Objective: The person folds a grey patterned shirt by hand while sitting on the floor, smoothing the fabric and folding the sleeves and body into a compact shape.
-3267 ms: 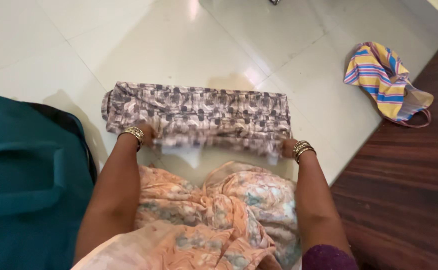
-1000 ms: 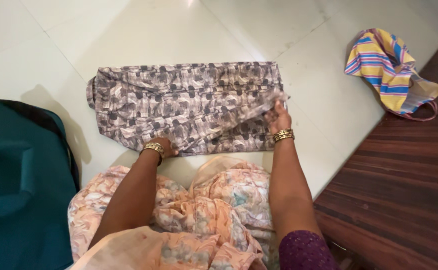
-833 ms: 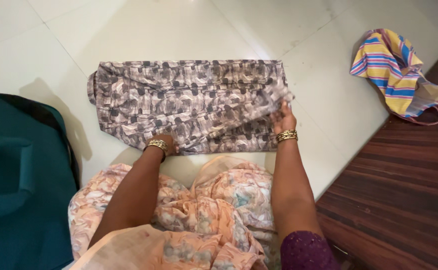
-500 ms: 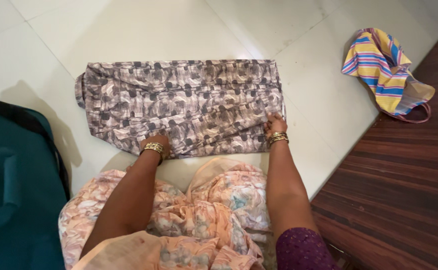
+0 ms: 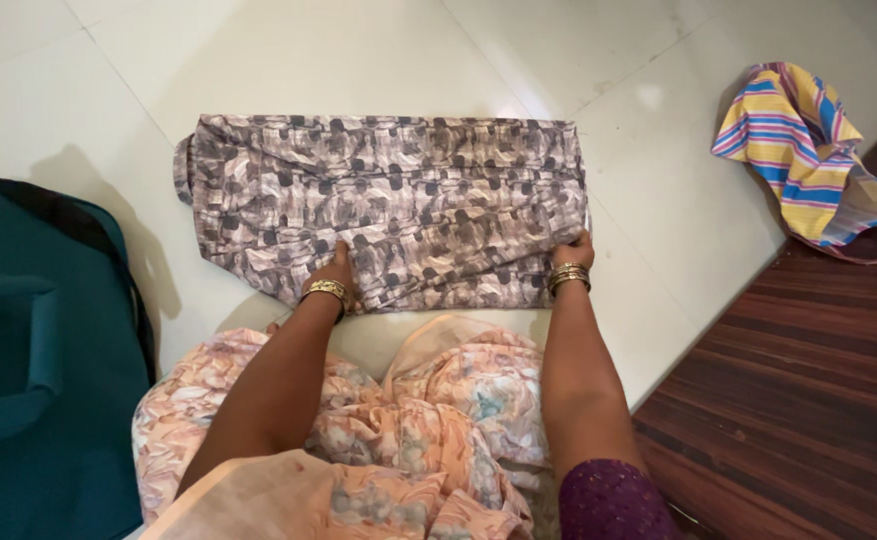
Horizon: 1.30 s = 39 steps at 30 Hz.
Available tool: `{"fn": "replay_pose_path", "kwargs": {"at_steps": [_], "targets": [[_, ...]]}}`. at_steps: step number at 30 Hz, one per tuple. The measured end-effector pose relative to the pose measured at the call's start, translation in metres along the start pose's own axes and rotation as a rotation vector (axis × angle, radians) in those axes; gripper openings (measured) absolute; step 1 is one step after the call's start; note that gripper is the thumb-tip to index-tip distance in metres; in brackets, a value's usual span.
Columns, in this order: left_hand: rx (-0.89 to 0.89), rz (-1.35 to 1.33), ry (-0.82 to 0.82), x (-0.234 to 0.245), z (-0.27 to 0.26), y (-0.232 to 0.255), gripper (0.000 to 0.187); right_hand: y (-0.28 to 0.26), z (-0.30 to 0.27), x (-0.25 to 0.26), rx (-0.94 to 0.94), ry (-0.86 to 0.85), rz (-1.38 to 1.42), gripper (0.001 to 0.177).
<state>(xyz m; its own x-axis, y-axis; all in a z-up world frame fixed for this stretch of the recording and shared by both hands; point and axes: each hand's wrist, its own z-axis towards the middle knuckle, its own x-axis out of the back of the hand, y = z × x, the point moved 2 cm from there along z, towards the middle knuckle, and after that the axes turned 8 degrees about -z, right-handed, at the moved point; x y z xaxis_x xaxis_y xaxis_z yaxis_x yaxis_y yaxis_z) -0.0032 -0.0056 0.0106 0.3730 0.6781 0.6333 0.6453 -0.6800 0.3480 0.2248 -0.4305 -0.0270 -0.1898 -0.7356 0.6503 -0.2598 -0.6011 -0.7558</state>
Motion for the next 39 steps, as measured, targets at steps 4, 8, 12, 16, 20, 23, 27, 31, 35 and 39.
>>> {"fn": "replay_pose_path", "kwargs": {"at_steps": [4, 8, 12, 16, 20, 23, 27, 31, 35, 39], "targets": [[0.015, -0.004, -0.012, -0.018, 0.027, -0.011, 0.124, -0.015, -0.012, -0.023, 0.275, 0.322, -0.428, 0.064], [0.021, -0.048, -0.002, -0.036, 0.064, -0.020, 0.100, -0.054, -0.080, -0.099, 0.784, -0.174, -0.403, 0.066], [0.037, -0.050, -0.032, -0.029, 0.052, -0.015, 0.110, -0.086, -0.194, -0.154, 1.177, -0.696, -0.700, 0.076], [0.037, -0.063, -0.052, -0.016, 0.025, -0.005, 0.126, -0.086, -0.204, -0.157, 1.171, -0.857, -0.815, 0.072], [0.049, -0.103, -0.089, -0.031, 0.049, -0.016, 0.125, -0.053, -0.107, -0.113, 0.725, -0.544, -0.805, 0.081], [0.010, -0.161, -0.051, -0.054, 0.083, -0.025, 0.108, -0.037, -0.071, -0.076, 0.614, -0.389, -0.954, 0.091], [0.003, -0.136, -0.083, -0.053, 0.080, -0.022, 0.090, -0.038, -0.087, -0.056, 0.488, -0.468, -0.963, 0.096], [0.026, -0.060, -0.060, 0.008, 0.044, -0.041, 0.077, -0.052, -0.103, -0.037, 0.360, -0.559, -1.080, 0.094], [0.146, -0.015, 0.071, 0.090, 0.008, -0.105, 0.067, -0.065, -0.120, -0.040, 0.468, -0.516, -1.260, 0.079], [0.057, -0.040, 0.206, 0.132, 0.009, -0.177, 0.061, -0.075, -0.161, -0.073, 0.749, -0.704, -0.996, 0.081]]}}
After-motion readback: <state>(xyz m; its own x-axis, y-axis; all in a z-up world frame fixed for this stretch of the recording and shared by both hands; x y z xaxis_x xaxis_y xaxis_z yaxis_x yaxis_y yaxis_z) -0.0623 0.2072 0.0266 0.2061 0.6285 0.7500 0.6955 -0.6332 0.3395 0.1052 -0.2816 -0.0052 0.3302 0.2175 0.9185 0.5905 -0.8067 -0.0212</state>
